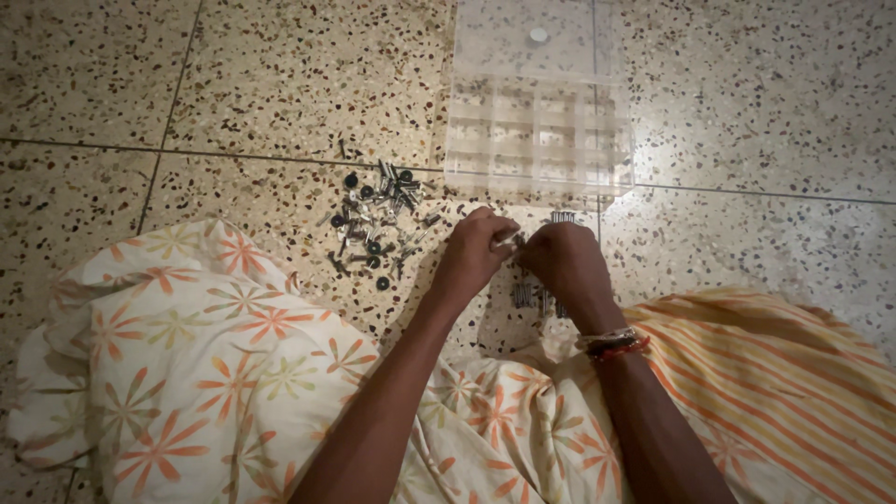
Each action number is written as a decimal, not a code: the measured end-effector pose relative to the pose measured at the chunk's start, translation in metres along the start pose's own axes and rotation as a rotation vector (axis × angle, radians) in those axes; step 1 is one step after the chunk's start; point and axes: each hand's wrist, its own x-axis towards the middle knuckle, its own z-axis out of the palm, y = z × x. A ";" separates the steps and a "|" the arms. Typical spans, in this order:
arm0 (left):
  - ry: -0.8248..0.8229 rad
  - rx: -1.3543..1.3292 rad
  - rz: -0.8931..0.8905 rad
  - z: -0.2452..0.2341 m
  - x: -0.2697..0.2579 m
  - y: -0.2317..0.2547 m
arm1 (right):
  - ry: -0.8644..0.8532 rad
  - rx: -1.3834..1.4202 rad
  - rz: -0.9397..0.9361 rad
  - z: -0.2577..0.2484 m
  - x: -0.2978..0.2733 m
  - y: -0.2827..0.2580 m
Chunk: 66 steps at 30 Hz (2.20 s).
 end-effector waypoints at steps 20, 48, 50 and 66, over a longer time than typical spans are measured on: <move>-0.020 0.033 -0.032 0.001 0.000 0.005 | 0.081 -0.034 -0.034 0.009 0.004 0.009; 0.184 0.234 -0.128 -0.158 -0.054 -0.009 | 0.150 -0.010 -0.268 -0.013 -0.012 -0.021; 0.202 0.279 -0.058 -0.148 -0.058 -0.022 | 0.112 -0.020 -0.206 -0.011 -0.011 -0.020; 0.179 0.227 -0.158 -0.129 -0.047 -0.025 | 0.176 0.083 0.015 -0.014 -0.005 0.012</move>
